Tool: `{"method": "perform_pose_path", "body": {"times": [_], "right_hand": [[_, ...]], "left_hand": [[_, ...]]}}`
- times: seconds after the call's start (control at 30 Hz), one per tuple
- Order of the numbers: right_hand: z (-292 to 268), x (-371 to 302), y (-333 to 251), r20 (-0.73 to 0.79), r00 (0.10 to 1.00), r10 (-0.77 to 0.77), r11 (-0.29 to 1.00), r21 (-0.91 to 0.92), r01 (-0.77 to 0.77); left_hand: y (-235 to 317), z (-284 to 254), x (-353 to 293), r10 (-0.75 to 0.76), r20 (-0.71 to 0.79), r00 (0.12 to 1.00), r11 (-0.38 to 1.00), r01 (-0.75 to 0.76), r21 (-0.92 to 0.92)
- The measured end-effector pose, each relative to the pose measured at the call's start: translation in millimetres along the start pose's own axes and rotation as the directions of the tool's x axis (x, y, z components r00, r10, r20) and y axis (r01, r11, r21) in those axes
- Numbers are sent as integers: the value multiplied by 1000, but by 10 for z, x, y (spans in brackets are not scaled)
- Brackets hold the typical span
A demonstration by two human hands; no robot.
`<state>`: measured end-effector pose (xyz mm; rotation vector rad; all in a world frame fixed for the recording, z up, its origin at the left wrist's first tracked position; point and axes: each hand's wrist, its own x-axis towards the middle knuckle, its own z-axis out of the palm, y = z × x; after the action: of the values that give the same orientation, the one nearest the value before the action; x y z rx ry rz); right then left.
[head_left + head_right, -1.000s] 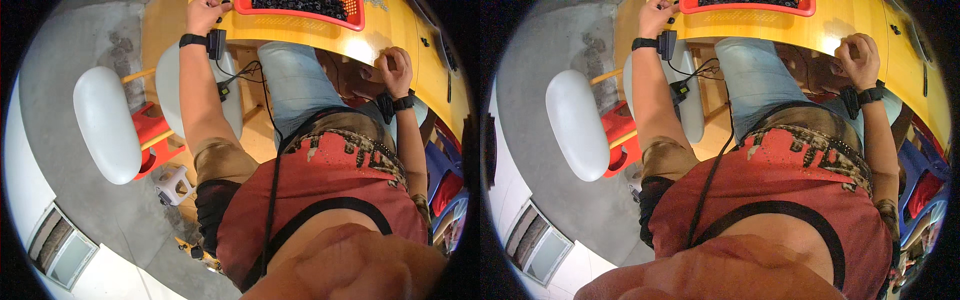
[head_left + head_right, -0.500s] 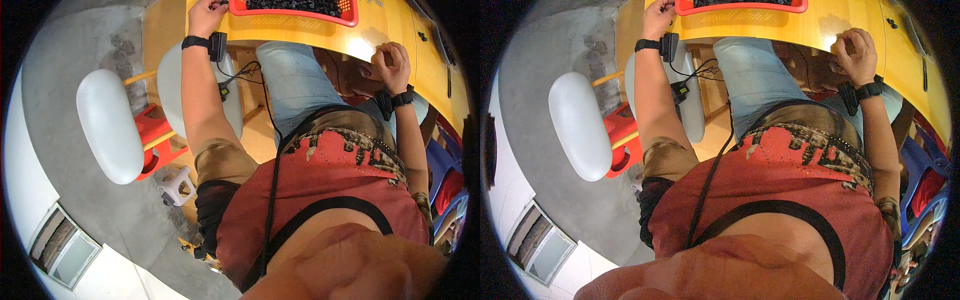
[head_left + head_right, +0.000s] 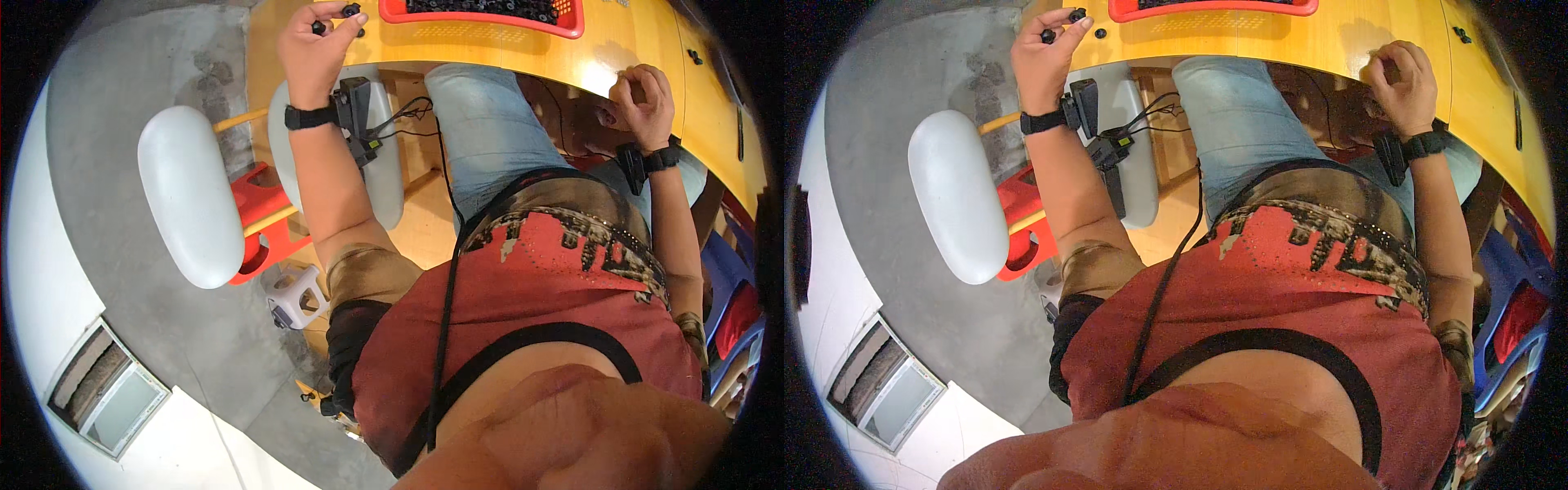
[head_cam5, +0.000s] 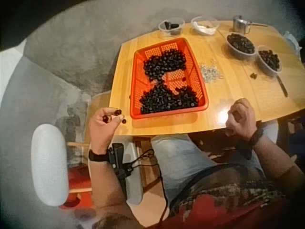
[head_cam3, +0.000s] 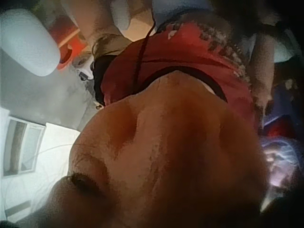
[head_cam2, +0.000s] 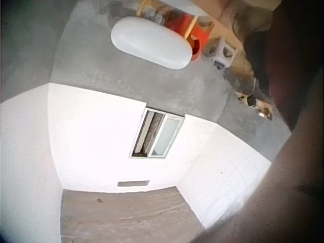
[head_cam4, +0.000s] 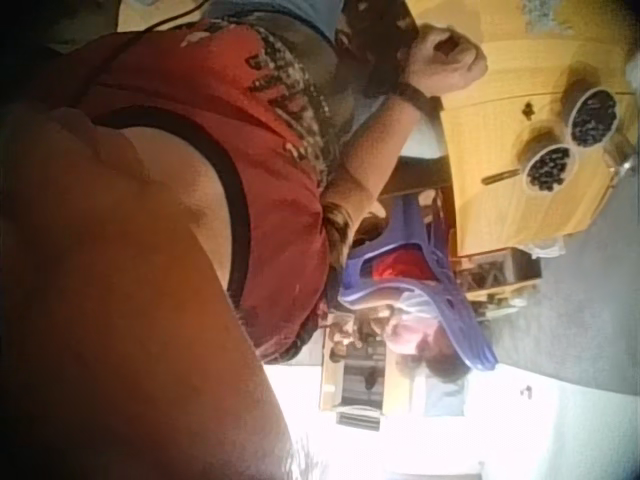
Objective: The person picks up a small black component and a silver pin by hand, then inserts the pin into the component. They repeat this process several times, assembling the pieces one at a time before setting them aside on the table.
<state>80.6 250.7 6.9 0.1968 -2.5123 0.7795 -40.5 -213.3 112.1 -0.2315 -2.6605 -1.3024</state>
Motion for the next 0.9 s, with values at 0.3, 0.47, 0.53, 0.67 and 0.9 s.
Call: {"method": "perform_pose_path", "body": {"times": [0.3,0.47,0.53,0.67,0.9], "right_hand": [[155,70,76,-46,996,-81,995,50,83],[192,-8,43,22,998,62,975,214,-66],[152,-22,51,-4,999,-51,965,258,50],[-198,61,-553,65,989,131,815,562,-145],[-14,60,-400,-330,943,-51,551,778,302]], "left_hand": [[1004,384,-149,287,107,952,937,-256,-238],[1156,664,-177,337,203,919,926,-284,-248],[1267,838,-212,211,181,961,937,-146,-317],[1370,1072,-240,229,224,947,946,-162,-281],[1590,1581,-290,355,340,871,903,-226,-364]]}}
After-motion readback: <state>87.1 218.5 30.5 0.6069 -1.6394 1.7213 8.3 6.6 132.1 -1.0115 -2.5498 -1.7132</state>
